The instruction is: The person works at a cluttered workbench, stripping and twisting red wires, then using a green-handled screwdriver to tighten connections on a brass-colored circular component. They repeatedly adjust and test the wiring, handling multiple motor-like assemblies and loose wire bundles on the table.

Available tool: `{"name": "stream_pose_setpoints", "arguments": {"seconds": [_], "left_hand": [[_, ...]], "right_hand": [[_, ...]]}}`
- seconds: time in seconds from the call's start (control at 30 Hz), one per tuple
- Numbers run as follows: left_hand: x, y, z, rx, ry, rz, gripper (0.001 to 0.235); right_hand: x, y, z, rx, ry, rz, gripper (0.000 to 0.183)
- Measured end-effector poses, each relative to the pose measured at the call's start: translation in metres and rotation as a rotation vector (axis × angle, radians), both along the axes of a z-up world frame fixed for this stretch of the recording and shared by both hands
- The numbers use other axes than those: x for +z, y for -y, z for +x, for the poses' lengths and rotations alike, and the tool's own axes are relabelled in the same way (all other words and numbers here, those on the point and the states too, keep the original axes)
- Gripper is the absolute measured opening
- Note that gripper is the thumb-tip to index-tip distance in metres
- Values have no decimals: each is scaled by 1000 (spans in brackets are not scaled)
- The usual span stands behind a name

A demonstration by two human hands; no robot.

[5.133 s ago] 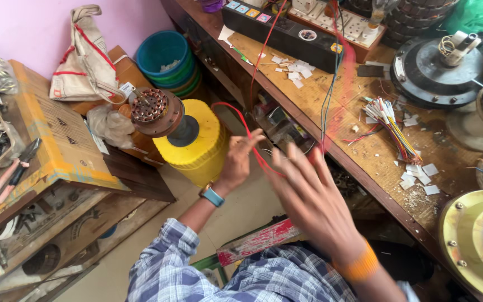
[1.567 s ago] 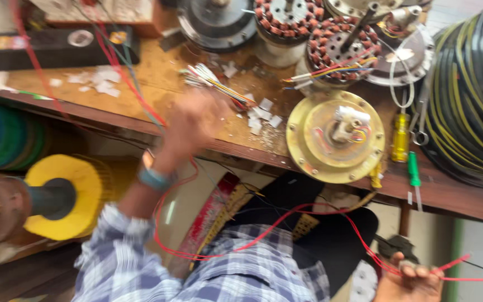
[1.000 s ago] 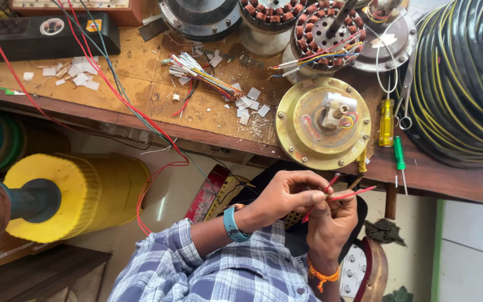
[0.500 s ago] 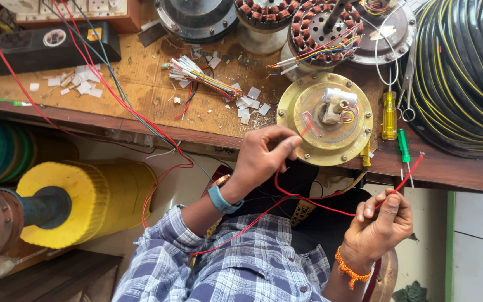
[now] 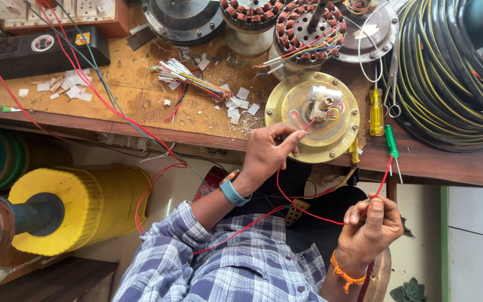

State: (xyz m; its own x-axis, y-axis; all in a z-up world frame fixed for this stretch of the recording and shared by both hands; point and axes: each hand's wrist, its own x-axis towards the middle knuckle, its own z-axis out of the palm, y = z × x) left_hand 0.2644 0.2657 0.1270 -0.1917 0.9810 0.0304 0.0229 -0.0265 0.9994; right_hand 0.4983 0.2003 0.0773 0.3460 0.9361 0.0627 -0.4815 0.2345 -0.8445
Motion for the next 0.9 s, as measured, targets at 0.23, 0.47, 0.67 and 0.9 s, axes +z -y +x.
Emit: {"name": "stream_pose_setpoints", "arguments": {"seconds": [0.23, 0.47, 0.67, 0.9], "left_hand": [[-4, -1, 2, 81, 20, 9, 20], [-4, -2, 7, 140, -13, 46, 20], [-3, 0, 7, 156, -70, 86, 20], [-3, -1, 8, 158, -71, 94, 21]], "right_hand": [[21, -8, -8, 101, 143, -30, 12], [43, -48, -38, -7, 508, -39, 18], [49, -73, -64, -112, 906, 126, 13], [42, -71, -64, -69, 913, 138, 10]]}}
